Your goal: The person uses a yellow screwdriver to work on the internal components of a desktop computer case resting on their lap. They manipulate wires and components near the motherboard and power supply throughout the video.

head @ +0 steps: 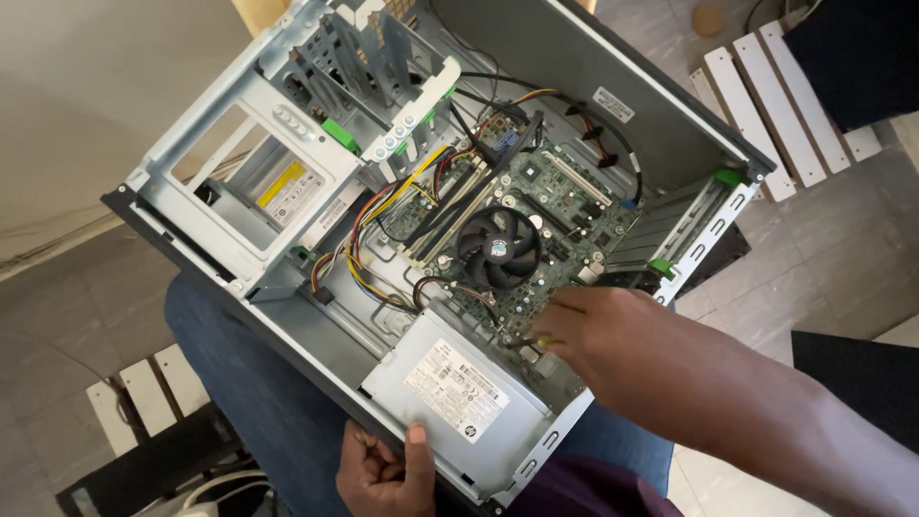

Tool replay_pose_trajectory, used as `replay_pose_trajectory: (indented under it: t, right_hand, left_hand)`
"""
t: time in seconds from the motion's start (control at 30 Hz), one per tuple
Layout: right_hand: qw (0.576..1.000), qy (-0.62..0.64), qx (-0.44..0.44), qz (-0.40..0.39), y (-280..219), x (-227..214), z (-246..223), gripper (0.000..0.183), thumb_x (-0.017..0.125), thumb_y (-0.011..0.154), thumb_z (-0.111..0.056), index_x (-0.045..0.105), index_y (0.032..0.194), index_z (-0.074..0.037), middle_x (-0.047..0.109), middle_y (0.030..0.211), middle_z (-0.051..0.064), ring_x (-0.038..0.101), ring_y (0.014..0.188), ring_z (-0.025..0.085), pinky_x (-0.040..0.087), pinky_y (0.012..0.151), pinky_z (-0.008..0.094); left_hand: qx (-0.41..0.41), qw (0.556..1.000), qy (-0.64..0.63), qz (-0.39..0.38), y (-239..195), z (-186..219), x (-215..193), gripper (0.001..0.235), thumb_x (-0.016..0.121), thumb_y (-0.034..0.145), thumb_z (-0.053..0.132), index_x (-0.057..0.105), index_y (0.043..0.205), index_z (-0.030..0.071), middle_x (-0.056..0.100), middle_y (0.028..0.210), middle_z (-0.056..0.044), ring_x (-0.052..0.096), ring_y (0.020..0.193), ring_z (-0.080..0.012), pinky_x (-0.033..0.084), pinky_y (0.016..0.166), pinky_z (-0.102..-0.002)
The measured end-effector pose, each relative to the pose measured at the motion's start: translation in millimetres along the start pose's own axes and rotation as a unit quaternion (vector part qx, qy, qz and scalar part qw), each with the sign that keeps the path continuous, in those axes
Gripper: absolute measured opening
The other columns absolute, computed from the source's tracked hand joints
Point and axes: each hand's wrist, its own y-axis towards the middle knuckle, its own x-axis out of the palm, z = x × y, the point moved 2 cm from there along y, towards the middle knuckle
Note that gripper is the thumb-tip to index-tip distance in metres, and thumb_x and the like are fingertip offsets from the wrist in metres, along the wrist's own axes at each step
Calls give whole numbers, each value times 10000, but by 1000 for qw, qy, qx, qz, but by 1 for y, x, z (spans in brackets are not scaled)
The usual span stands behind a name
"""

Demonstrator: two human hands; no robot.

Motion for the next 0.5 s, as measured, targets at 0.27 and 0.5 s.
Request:
replay_pose_trajectory:
  t: [0.27, 0.5]
  right_hand:
    - [998, -52, 24, -18, 3, 17, 7, 237, 481, 1018, -44, 592, 818, -107, 594, 863, 60, 574, 730, 277, 506, 629, 468]
    - [995, -91, -31, 7, 4, 15, 5, 227, 534, 936, 17, 597, 755, -107, 605, 835, 54, 570, 783, 291, 512, 671, 459]
  left_hand:
    - [-29, 1000, 6, -1, 0, 4, -1, 436, 751, 797, 273, 343, 690, 163, 206, 597, 59, 194, 471, -38, 172, 415, -246]
    - [-17, 1000, 8, 8, 0, 5, 0, 470, 760, 791, 301, 320, 700, 163, 234, 593, 63, 199, 480, -31, 159, 415, -237]
